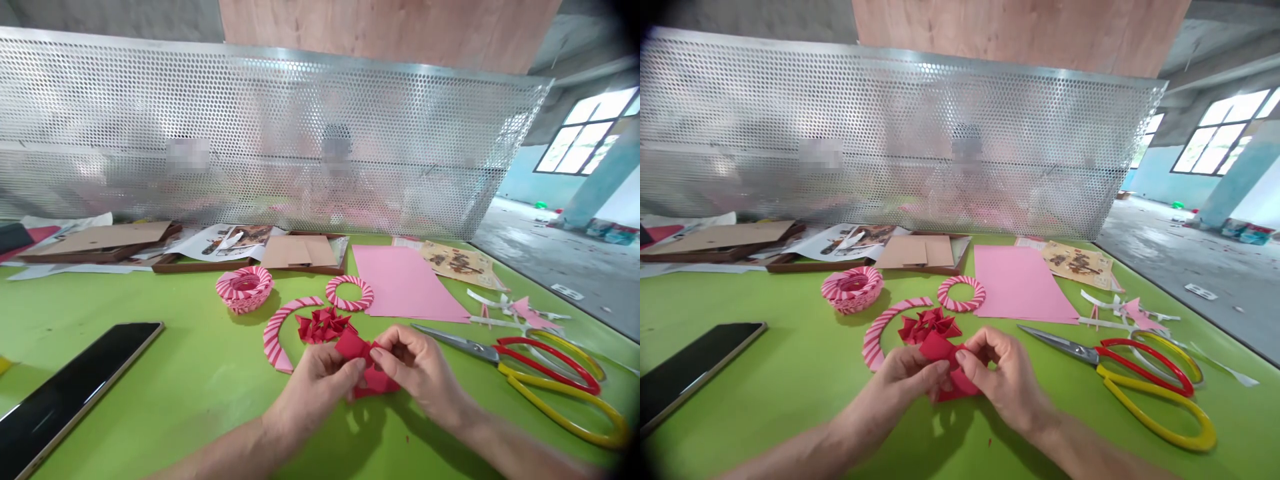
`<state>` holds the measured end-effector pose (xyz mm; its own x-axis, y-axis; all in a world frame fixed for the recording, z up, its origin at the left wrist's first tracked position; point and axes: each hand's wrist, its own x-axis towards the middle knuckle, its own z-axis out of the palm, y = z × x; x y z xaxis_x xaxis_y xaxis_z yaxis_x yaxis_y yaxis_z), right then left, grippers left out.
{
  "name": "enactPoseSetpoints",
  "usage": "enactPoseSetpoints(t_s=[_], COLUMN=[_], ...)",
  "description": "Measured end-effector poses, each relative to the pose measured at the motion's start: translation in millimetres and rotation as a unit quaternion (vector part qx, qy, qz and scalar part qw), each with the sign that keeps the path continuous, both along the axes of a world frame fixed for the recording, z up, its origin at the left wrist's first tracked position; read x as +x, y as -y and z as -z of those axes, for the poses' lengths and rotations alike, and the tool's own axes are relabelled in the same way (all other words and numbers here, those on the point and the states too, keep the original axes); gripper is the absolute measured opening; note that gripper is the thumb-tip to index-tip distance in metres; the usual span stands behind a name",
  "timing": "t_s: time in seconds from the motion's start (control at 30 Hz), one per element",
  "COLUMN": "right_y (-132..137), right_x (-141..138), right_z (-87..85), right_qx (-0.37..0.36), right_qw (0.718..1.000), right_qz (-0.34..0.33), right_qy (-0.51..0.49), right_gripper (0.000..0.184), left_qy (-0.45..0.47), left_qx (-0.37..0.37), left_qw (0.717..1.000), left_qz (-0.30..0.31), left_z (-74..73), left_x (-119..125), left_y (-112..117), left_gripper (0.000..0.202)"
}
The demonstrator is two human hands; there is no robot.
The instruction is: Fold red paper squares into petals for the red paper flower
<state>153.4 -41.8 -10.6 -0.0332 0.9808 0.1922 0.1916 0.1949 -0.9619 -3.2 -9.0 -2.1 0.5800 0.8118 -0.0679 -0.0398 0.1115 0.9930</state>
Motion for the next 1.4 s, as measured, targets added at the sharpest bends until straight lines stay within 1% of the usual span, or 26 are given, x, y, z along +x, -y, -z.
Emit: enactPoseSetpoints(t_s=[0.13, 0.27, 0.57, 0.7, 0.8, 0.87, 0.93, 1.0, 1.07, 1.13, 1.3, 1.4], right_y=[-1.0, -1.2, 1.5, 2.5, 3.2, 3.2, 2.4, 1.2, 0.1, -0.3, 1.1, 1.2], right_x=[0.1, -1.2, -3.5, -4.6, -6.2, -6.4, -5.6, -4.2, -3.0, -2.4, -2.8, -3.5], right_z=[3.0, 2.0, -8.5, -9.0, -10.0, -9.8, -7.7, -4.1, -0.6, 1.0, -0.4, 0.8], right_qx=[0.006, 0.006, -0.018, -0.020, -0.029, -0.043, -0.062, -0.068, -0.060, -0.052, -0.056, -0.051], right_qw=[1.000, 1.000, 1.000, 1.000, 0.999, 0.998, 0.996, 0.994, 0.994, 0.994, 0.991, 0.992], right_qz=[0.001, 0.000, -0.002, 0.004, 0.007, -0.004, -0.037, -0.072, -0.092, -0.100, -0.124, -0.118], right_qy=[0.003, 0.001, 0.001, 0.007, -0.017, -0.041, -0.052, -0.035, -0.006, 0.008, -0.010, -0.011], right_gripper=[0.019, 0.018, 0.018, 0.020, 0.016, 0.014, 0.015, 0.015, 0.020, 0.024, 0.025, 0.029], left_qy=[0.020, 0.009, -0.015, -0.006, 0.008, 0.016, 0.018, 0.015, 0.010, 0.007, -0.005, -0.001], left_qx=[0.004, 0.011, 0.023, 0.015, 0.005, -0.003, -0.002, 0.011, 0.023, 0.025, 0.011, 0.016], left_qw=[0.999, 1.000, 1.000, 1.000, 1.000, 1.000, 1.000, 1.000, 0.999, 0.999, 1.000, 1.000], left_qz=[0.024, 0.020, 0.015, 0.014, 0.004, 0.001, 0.005, 0.013, 0.022, 0.028, 0.023, 0.016], left_z=[0.2, -0.6, 0.9, 0.8, -2.3, -5.2, -7.3, -8.0, -7.7, -7.8, -13.2, -15.8], left_x=[2.2, 3.1, 2.7, 1.5, 1.2, 1.5, 2.0, 2.7, 3.2, 3.1, 0.6, -0.6], left_y=[-1.1, -0.9, -2.5, -2.2, -1.0, -0.1, 0.6, 1.3, 2.0, 2.6, 4.3, 5.3], left_gripper=[0.022, 0.023, 0.026, 0.025, 0.023, 0.020, 0.017, 0.014, 0.012, 0.011, 0.010, 0.013])
